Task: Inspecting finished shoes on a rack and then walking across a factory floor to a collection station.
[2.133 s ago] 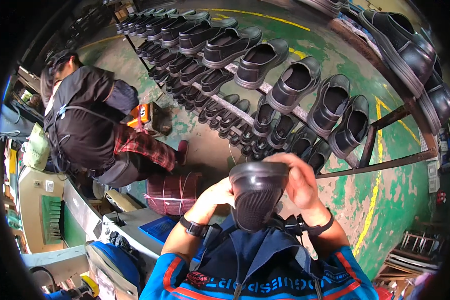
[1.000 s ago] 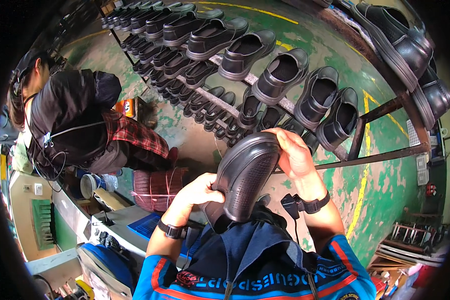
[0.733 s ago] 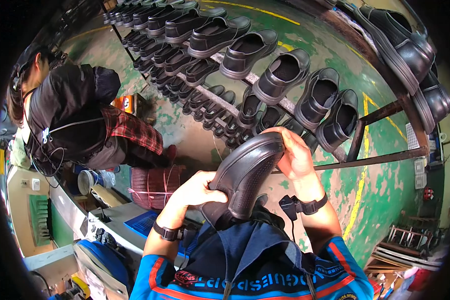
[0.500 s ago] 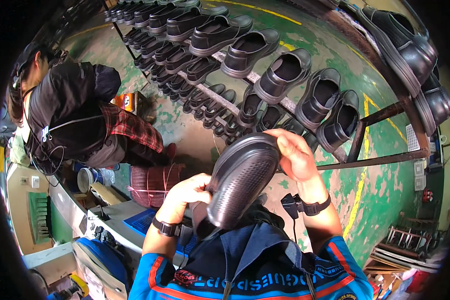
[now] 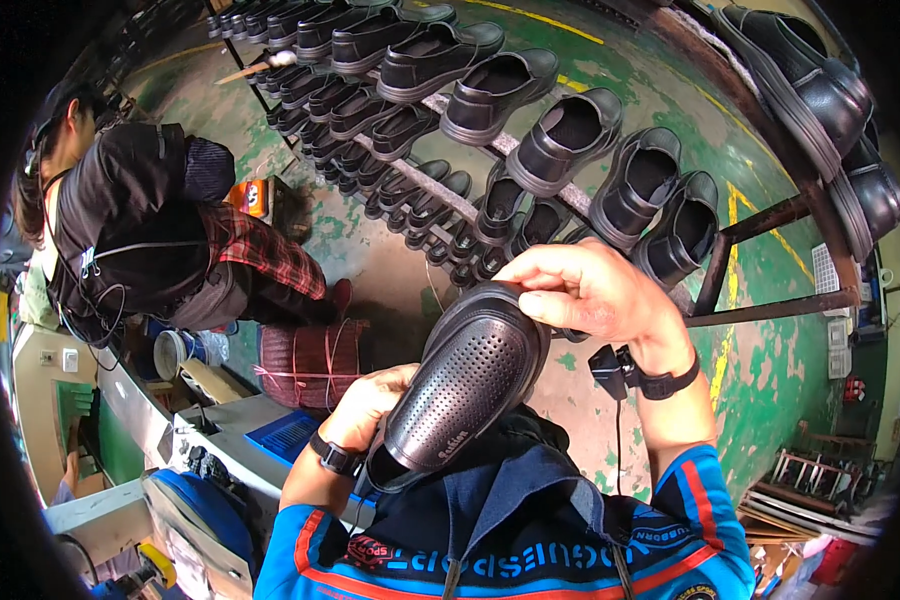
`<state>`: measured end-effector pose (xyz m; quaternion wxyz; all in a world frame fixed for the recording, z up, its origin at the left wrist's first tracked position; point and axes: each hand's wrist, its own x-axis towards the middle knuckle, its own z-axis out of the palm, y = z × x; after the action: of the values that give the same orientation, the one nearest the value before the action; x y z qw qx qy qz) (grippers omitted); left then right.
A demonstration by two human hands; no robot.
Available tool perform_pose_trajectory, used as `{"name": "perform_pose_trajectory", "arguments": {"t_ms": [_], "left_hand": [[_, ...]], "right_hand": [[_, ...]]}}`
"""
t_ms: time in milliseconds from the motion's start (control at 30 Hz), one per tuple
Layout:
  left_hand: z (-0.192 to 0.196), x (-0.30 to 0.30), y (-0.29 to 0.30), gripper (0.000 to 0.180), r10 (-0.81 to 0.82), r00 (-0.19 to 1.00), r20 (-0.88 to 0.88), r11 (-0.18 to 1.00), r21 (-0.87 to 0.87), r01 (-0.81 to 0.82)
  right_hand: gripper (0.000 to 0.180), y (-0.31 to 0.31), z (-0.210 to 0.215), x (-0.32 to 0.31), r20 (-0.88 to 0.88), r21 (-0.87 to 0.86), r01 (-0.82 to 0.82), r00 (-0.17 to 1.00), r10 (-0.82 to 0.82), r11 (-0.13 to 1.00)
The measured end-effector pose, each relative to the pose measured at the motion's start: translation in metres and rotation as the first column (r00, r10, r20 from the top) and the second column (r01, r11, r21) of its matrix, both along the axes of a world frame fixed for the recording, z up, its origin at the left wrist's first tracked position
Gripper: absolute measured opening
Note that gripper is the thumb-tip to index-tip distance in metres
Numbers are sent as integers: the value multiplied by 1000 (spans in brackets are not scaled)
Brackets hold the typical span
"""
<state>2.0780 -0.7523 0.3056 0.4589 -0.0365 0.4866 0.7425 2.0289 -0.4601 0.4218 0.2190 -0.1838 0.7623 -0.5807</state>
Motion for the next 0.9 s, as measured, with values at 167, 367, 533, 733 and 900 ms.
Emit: {"name": "perform_pose_trajectory", "arguments": {"t_ms": [167, 367, 533, 733, 900], "left_hand": [[-19, 8, -6, 45, 29, 999, 20, 999, -15, -29], [-23, 11, -9, 41, 43, 999, -3, 999, 30, -43], [-28, 10, -8, 42, 10, 999, 41, 1000, 24, -10], [-83, 4, -5, 41, 130, 991, 42, 987, 87, -133], [-97, -15, 9, 55, 76, 993, 93, 953, 286, -100]], "right_hand": [[27, -3, 10, -5, -49, 117, -98, 993, 104, 988], [26, 0, -2, -5, 30, -8, -97, 995, 97, 995], [27, 3, -10, -10, 11, -46, -113, 994, 113, 993], [29, 8, -61, -13, 137, -190, 174, 979, -149, 966], [39, 7, -105, 11, 376, -226, 422, 869, -321, 878]]}}
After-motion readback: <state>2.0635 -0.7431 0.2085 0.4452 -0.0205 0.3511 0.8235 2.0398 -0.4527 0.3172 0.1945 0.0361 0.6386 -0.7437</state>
